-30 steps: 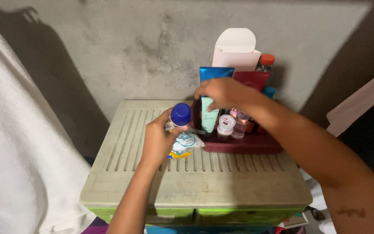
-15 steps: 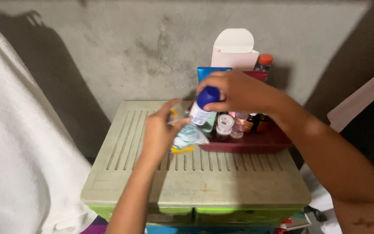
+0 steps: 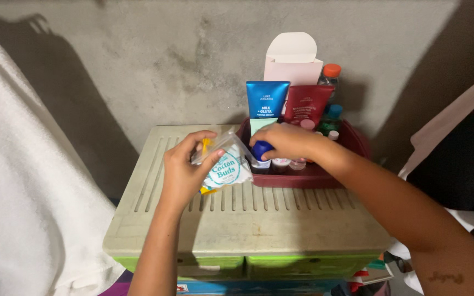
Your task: The person organizes various personal items from a cluttered cardboard surface onto a plastic storage unit. They place toiletries, a belt, a pouch, and other small objects into a red basket and on top of the unit.
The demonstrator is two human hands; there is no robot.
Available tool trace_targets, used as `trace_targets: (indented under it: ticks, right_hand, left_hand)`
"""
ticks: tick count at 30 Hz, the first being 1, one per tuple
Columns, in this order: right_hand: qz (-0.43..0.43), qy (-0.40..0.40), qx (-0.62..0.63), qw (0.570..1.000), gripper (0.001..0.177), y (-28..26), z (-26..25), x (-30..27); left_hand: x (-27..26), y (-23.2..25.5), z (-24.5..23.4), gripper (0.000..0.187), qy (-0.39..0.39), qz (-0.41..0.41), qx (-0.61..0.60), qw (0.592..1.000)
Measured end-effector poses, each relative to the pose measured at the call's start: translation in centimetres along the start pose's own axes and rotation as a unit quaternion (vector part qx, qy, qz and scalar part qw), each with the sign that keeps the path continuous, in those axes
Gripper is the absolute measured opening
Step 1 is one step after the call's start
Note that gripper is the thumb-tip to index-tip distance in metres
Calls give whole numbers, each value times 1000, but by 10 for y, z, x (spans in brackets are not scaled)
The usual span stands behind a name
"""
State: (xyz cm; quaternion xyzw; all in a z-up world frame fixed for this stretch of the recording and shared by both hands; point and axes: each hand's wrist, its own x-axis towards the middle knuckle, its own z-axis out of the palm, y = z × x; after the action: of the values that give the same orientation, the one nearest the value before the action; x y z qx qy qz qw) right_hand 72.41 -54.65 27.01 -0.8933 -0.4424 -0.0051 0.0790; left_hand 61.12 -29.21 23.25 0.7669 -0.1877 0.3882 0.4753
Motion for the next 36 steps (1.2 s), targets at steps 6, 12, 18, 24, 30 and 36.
trace_targets:
  ticks: [6, 12, 18, 24, 30, 36]
  right_hand:
    - [-4, 49, -28, 998, 46, -6, 11, -5]
    - [112, 139, 266, 947, 56, -42, -37, -40]
    - [-17, 187, 152, 970, 81, -71, -45, -72]
    - [100, 247, 173, 948, 37, 0, -68, -143]
    - [183, 298, 150, 925, 15, 104, -25, -181]
    - [247, 215, 24, 945, 11, 135, 40, -165]
  left_hand:
    - [-6, -6, 0, 33, -15, -3, -41, 999]
    - [-5, 4, 5, 32, -33, 9, -127, 991]
    - [15, 36, 47, 45, -92, 89, -183, 975]
    - [34, 45, 83, 74, -200, -4, -152, 968]
    - [44, 32, 115, 25, -181, -13, -143, 973]
    - [47, 27, 127, 13, -142, 57, -179, 972]
